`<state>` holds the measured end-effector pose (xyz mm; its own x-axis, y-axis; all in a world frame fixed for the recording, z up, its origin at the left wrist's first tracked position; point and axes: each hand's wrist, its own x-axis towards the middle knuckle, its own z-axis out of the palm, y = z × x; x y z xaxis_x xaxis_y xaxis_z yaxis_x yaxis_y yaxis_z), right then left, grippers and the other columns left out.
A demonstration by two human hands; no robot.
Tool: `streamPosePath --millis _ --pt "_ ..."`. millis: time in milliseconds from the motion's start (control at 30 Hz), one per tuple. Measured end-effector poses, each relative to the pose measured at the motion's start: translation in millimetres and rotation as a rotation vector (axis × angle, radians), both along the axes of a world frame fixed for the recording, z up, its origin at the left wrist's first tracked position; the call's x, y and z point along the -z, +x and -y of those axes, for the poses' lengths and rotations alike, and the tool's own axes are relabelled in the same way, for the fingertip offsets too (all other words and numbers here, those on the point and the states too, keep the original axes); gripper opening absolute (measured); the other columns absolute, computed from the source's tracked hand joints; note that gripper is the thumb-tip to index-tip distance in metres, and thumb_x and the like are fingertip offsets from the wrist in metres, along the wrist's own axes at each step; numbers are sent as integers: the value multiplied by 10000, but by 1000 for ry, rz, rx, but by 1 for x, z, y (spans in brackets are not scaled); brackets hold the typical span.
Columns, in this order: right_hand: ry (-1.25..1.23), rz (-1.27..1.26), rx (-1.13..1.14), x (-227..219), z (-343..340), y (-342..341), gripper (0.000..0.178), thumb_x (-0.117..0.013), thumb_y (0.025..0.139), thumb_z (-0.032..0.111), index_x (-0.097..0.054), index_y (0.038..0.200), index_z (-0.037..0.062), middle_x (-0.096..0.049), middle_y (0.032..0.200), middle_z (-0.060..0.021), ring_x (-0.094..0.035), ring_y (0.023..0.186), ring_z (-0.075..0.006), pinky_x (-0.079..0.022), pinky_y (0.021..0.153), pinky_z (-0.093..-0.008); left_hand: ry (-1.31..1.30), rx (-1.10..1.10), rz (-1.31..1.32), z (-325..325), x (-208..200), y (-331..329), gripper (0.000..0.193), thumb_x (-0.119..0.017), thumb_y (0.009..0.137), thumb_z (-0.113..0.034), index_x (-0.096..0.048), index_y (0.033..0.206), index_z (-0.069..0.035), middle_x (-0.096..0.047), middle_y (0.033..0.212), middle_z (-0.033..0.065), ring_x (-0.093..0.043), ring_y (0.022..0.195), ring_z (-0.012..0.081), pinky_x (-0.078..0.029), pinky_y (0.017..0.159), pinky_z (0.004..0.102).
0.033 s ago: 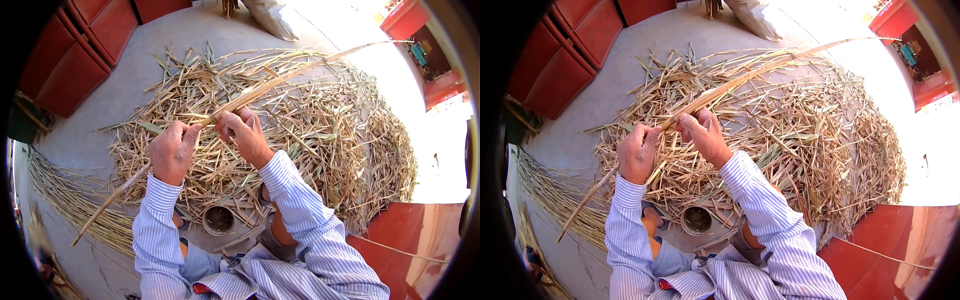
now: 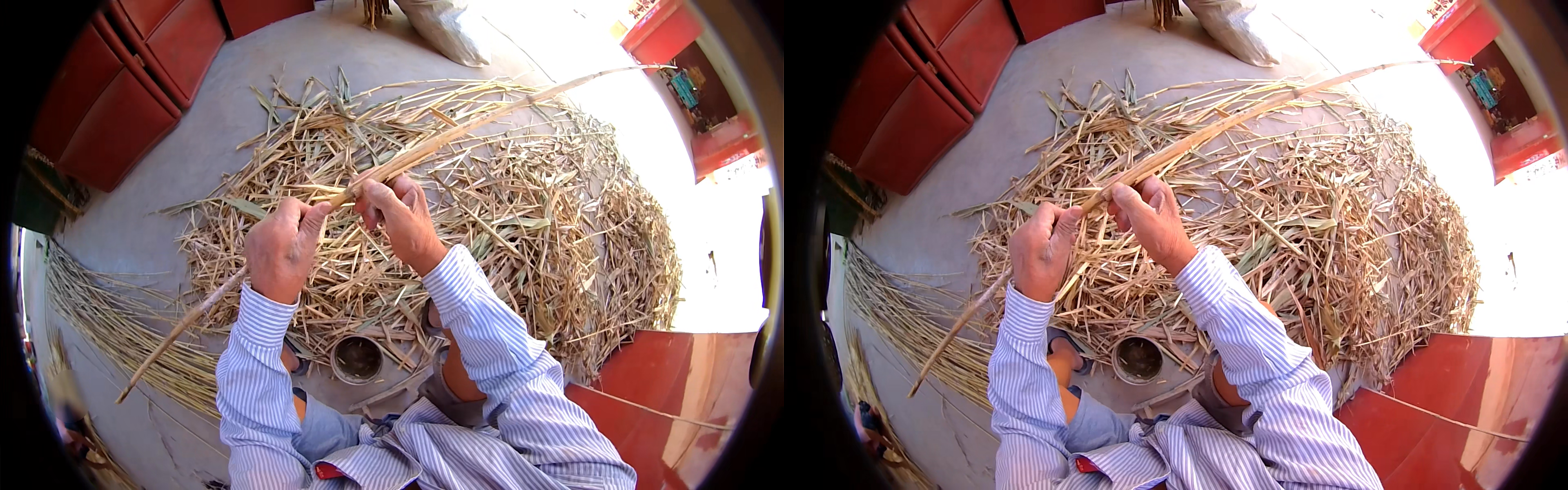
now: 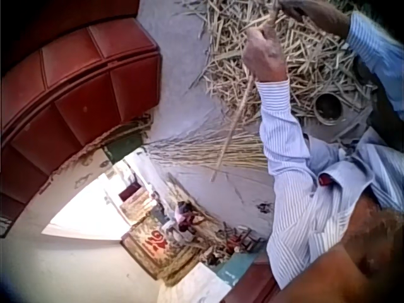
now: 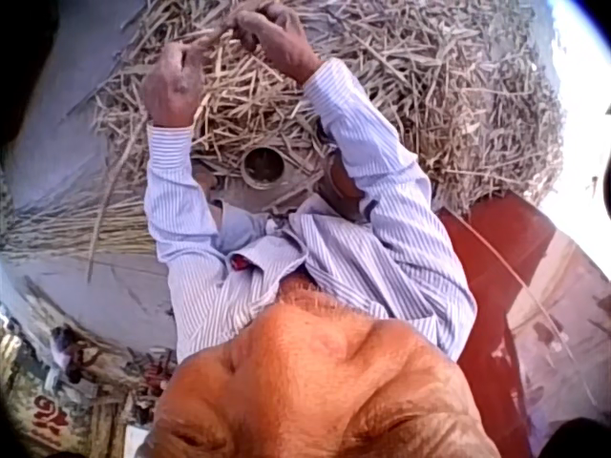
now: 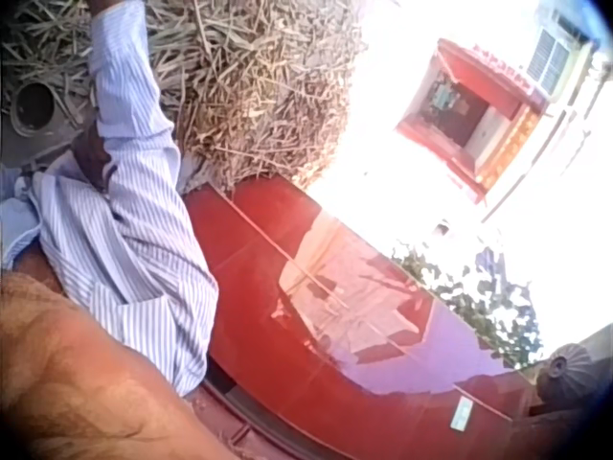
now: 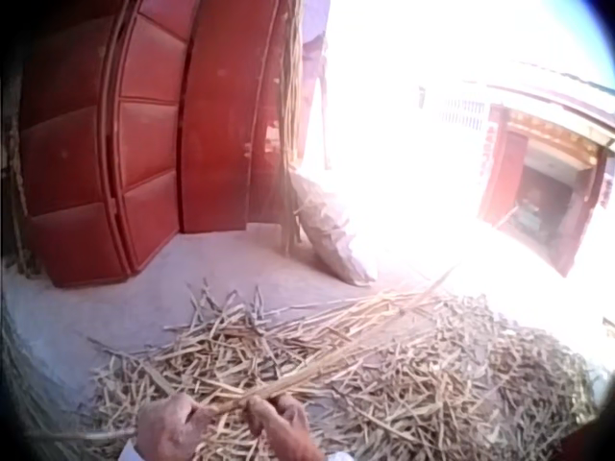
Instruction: The person sits on the floor and repeatedly strips dried leaves from long straw stalks by hand. The stripped leaves are dropped onto a pile on the floor, and the cleaned stalks are set aside.
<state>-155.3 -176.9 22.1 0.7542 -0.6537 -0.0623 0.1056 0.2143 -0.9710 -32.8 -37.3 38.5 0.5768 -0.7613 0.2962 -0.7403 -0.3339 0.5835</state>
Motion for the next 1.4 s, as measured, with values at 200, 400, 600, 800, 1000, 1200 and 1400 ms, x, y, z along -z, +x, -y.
streamPosePath --millis 200,400,600,800,1000,1200,1400 --pt "-39 -47 -94 11 -1 1 246 -502 911 191 -614 991 -13 -589 706 -36 -529 603 -105 -443 574 -252 66 66 -296 -8 -11 10 467 -548 963 -449 -601 794 -17 -549 546 24 -512 508 104 -385 479 276" --pt "-87 73 -162 13 -4 3 218 -487 924 168 -593 1010 -2 -592 766 -44 -557 677 -110 -470 626 -262 61 137 -464 -16 -22 20 490 -546 962 -464 -570 749 -23 -521 548 -2 -450 513 68 -344 483 246" --pt "-125 240 -133 15 -3 4 149 -494 935 107 -578 1016 14 -593 777 -28 -596 743 -121 -507 690 -267 52 209 -648 -19 -26 16 457 -550 970 -425 -581 760 -20 -537 564 4 -459 507 60 -354 475 236" --pt "533 51 249 51 39 6 142 -492 942 108 -583 952 0 -608 783 -70 -569 638 -121 -493 553 -263 -37 181 -594 -25 -27 16 400 -609 951 -367 -576 751 -22 -545 566 -5 -445 507 43 -346 466 223" --pt "774 73 349 58 107 -45 150 -502 958 57 -521 1052 -58 -666 924 -132 -667 738 -194 -585 617 -264 -86 100 -380 -35 -34 32 416 -669 900 -392 -591 749 -13 -568 574 17 -488 528 68 -369 480 253" --pt "574 494 153 -24 77 -61 289 -531 951 64 -507 1230 -7 -655 1107 -146 -670 954 -221 -586 776 -287 -26 77 -223 -45 -25 48 384 -711 856 -366 -610 781 -3 -620 628 75 -553 534 142 -411 500 292" --pt "378 139 95 31 98 -62 220 -583 964 178 -607 1084 -4 -689 979 -96 -678 884 -163 -580 722 -248 -25 120 151 -43 -26 51 348 -802 731 -301 -620 850 -29 -652 748 72 -601 662 203 -444 618 340"
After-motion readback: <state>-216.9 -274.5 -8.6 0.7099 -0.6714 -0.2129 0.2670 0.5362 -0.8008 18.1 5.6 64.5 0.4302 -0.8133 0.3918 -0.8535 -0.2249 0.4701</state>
